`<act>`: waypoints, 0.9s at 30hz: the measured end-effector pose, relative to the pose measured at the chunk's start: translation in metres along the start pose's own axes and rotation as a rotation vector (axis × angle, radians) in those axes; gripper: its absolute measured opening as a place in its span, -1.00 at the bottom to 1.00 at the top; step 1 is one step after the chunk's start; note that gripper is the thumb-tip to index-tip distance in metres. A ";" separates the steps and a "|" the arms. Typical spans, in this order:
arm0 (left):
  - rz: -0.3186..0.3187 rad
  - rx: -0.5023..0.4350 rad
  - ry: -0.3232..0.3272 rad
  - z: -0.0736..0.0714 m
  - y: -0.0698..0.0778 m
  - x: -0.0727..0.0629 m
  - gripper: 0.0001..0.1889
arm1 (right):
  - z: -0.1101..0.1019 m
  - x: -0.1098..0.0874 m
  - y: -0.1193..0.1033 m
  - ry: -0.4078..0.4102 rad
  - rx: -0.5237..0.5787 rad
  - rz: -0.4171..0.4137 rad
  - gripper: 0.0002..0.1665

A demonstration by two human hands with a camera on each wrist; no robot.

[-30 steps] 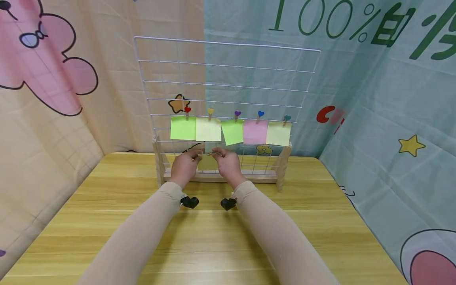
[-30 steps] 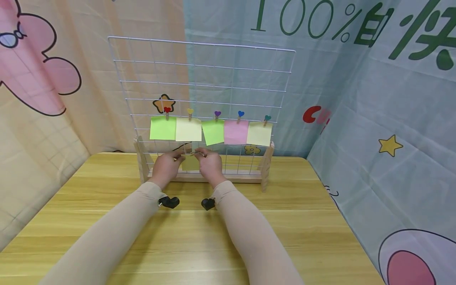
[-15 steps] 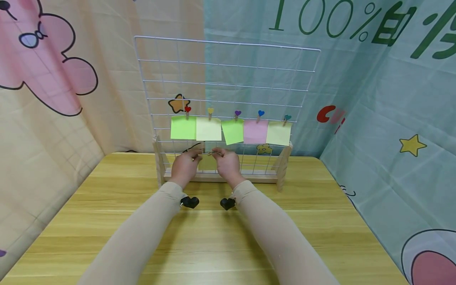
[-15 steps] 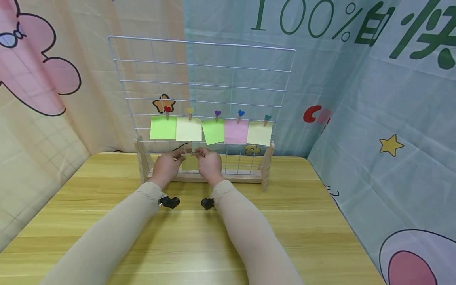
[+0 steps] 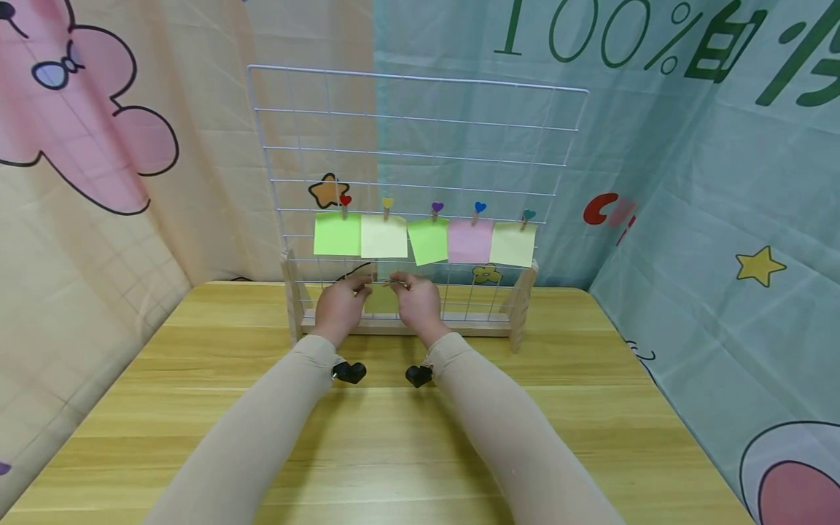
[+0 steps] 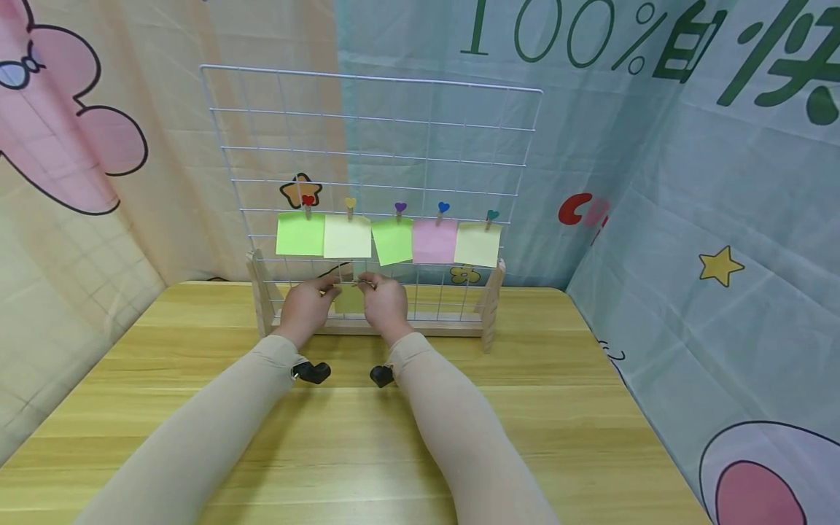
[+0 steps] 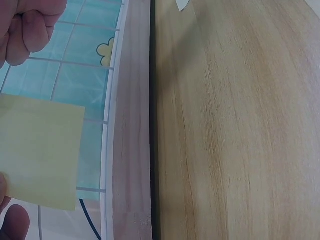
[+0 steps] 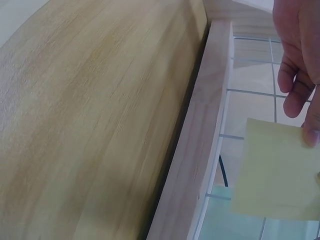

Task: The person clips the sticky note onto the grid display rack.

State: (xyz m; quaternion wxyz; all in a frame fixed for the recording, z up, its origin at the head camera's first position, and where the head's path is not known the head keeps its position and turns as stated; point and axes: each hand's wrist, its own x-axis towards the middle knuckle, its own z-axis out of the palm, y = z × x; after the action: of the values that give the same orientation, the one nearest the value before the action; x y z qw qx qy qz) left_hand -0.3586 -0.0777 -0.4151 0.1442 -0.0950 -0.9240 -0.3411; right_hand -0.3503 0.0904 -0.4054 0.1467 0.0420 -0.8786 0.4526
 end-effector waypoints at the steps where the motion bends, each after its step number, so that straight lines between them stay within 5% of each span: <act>1: 0.003 0.000 0.003 0.000 0.000 0.000 -0.64 | 0.000 0.000 0.000 -0.001 -0.005 0.000 -0.70; 12: 0.016 -0.006 0.010 0.000 -0.001 0.000 -0.65 | -0.002 -0.001 -0.002 0.004 -0.202 -0.100 -0.65; 27: -0.005 0.005 -0.012 -0.002 0.000 -0.002 -0.64 | -0.003 -0.001 0.000 -0.025 -0.226 -0.109 -0.62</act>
State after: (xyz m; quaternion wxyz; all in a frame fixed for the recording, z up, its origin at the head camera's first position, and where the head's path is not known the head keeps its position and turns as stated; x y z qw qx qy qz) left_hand -0.3568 -0.0797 -0.4140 0.1382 -0.0942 -0.9259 -0.3386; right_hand -0.3486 0.0926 -0.4042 0.1639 0.0785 -0.9221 0.3417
